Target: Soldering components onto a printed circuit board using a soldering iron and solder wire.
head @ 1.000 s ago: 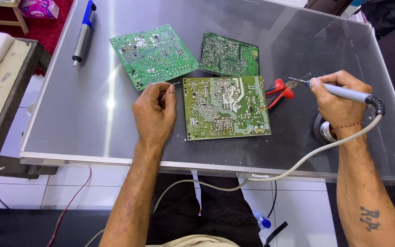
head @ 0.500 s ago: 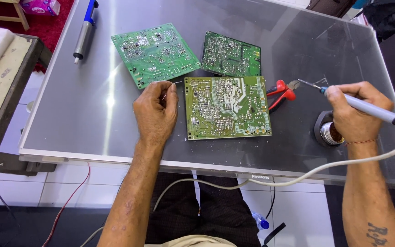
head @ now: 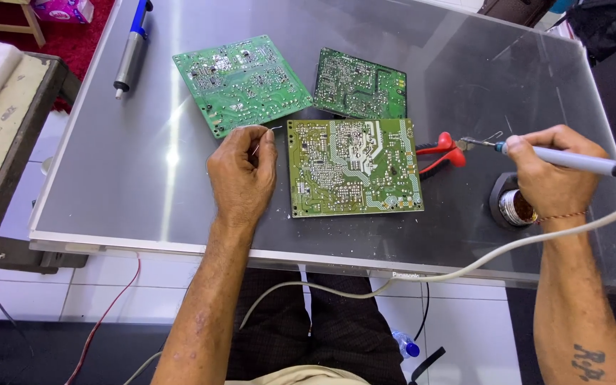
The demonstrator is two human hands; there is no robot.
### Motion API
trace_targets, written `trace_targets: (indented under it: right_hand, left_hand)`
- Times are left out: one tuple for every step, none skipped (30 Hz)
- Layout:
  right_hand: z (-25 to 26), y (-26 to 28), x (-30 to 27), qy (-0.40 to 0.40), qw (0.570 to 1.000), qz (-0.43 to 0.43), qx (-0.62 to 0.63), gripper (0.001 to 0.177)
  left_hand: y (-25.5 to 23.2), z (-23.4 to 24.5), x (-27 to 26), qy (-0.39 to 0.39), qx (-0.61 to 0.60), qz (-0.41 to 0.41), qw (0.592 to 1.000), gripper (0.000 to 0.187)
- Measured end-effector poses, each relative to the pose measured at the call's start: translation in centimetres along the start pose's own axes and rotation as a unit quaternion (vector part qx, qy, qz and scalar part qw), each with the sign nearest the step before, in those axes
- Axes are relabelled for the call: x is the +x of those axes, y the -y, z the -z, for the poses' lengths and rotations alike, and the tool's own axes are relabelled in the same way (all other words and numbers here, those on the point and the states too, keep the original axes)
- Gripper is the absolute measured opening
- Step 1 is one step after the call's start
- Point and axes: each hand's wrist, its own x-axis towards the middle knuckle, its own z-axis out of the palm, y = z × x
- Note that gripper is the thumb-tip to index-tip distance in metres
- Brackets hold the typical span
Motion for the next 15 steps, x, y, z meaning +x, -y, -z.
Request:
trace_targets:
  right_hand:
    - [0.2,0.1,0.0,-0.009,1.000,0.005,-0.004,0.009]
    - [0.4,0.1,-0.1,-0.017,1.000,0.011,-0.009,0.010]
    - [0.2,0.3,-0.1,-0.017,1.000,0.010,-0.008,0.010]
    - [0.1,0.4,-0.2,-0.019,1.000,0.010,-0.002,0.011]
    - [-0.1,0.5,-0.2,-0.023,1.000,0.011,0.003,0.011]
    - [-0.2,0.2,-0.4,-0.024,1.000,0.011,0.003,0.011]
    - [-0.3,-0.1,-0.6,-0.020,1.000,0.011,-0.012,0.011]
    - [-0.5,-0.4,-0.8,-0.015,0.999,0.012,-0.026,0.012]
    - [-0.3,0.2,-1.0,-0.016,0.999,0.011,-0.027,0.012]
    - [-0.2,0.7,-1.2,-0.015,1.000,0.000,-0.018,0.010]
    - [-0.1,1.2,-1.3,-0.014,1.000,-0.010,-0.009,0.009]
    - [0.4,1.1,-1.5,-0.013,1.000,-0.011,-0.010,0.009]
    - [0.8,1.0,-1.7,-0.003,1.000,-0.017,-0.014,0.009]
    - [1.3,1.0,-1.9,0.007,1.000,-0.023,-0.018,0.009]
    - [1.6,0.3,-2.0,0.007,1.000,-0.022,-0.018,0.009]
  left_hand:
    - [0.0,0.0,0.0,0.001,0.000,0.002,1.000,0.008]
    - [0.0,0.0,0.0,0.002,0.000,0.004,1.000,0.008]
    - [0.0,0.1,0.0,0.002,0.001,0.004,1.000,0.008]
    - [-0.1,0.1,0.0,0.002,-0.001,0.005,1.000,0.008]
    - [-0.1,0.1,0.1,0.002,-0.004,0.005,1.000,0.008]
    - [0.0,0.0,0.1,0.002,-0.005,0.004,1.000,0.008]
    - [0.1,0.0,0.0,0.001,0.000,0.003,1.000,0.008]
    - [0.1,0.0,-0.1,0.000,0.005,0.003,1.000,0.008]
    - [0.1,-0.1,-0.1,0.002,0.005,0.002,1.000,0.008]
    - [0.2,-0.1,-0.1,0.001,0.005,0.002,1.000,0.008]
    - [0.2,-0.1,-0.1,0.000,0.006,0.002,1.000,0.009]
    - [0.2,-0.1,-0.1,0.000,0.006,0.002,1.000,0.009]
    - [0.2,-0.1,-0.1,-0.001,0.006,0.003,1.000,0.008]
    - [0.2,-0.1,-0.1,-0.002,0.006,0.004,1.000,0.007]
    - [0.2,-0.1,-0.1,-0.002,0.006,0.004,1.000,0.007]
